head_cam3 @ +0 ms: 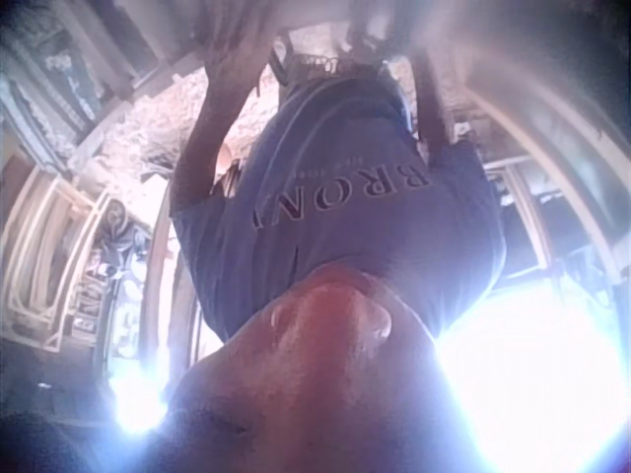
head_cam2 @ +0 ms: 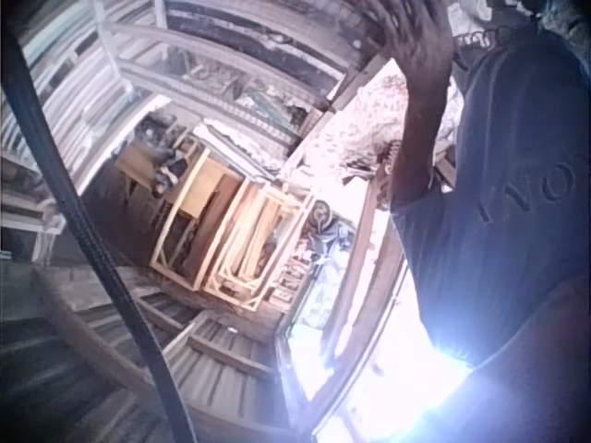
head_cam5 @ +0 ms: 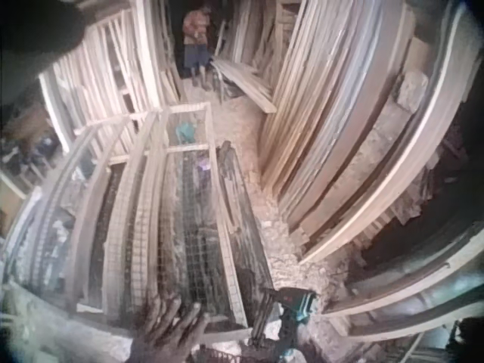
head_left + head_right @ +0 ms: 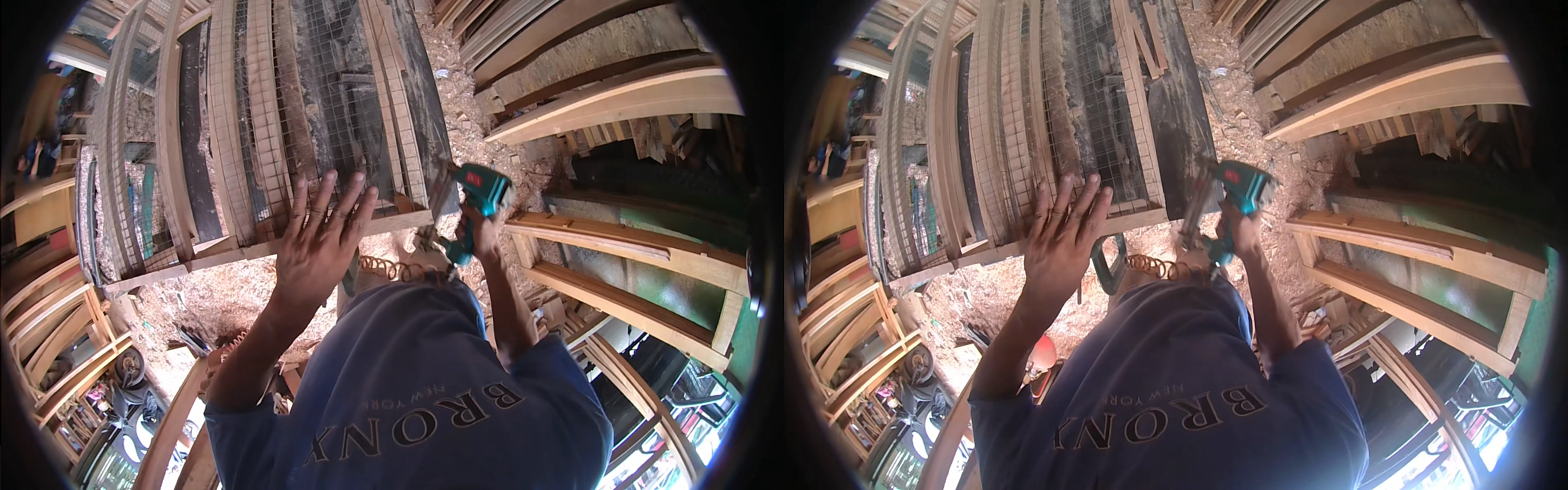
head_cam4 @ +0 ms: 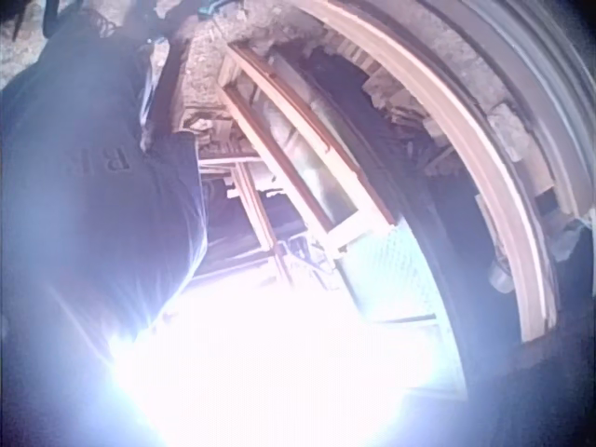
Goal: The person assembles a wooden frame by positioning thin wooden strips onto a mesh-covered structure and securing them with a pneumatic nail gun. They repeatedly align and fasten the strips along the frame's edges.
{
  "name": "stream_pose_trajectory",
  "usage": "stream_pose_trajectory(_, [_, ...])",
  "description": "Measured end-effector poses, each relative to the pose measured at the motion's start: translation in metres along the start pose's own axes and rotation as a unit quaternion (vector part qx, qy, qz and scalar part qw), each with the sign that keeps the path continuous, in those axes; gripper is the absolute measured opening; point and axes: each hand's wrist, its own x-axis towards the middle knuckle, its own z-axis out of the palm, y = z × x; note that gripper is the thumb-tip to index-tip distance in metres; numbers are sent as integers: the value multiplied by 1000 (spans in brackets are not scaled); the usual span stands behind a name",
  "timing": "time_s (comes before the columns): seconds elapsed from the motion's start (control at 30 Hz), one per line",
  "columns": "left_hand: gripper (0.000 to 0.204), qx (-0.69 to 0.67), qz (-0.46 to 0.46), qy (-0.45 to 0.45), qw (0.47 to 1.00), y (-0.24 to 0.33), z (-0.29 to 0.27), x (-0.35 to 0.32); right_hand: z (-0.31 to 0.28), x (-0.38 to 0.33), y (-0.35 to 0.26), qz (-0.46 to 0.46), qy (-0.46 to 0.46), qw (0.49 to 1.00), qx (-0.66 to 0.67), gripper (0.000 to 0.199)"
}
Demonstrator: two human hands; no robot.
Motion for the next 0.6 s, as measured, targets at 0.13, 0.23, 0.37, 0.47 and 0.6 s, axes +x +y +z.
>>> stream_pose_trajectory(0.13, [59,20,8,20,1000,-4,3,-3,-15,-48,-27,-31,71,997,17,13])
stream_pose_trajectory(0.23, [58,-8,4,47,999,-4,7,-3,-27,-86,-97,-117,49,983,-133,16])
stream_pose_trajectory(0.37, [57,12,15,30,999,-6,5,-4,-23,-154,-197,-119,24,938,-326,14])
stream_pose_trajectory(0.47, [57,21,14,46,999,-6,4,-2,-4,-191,-249,-319,-105,737,-586,44])
stream_pose_trajectory(0.6, [57,16,9,102,995,-4,5,1,28,-210,-290,-512,-204,443,-707,89])
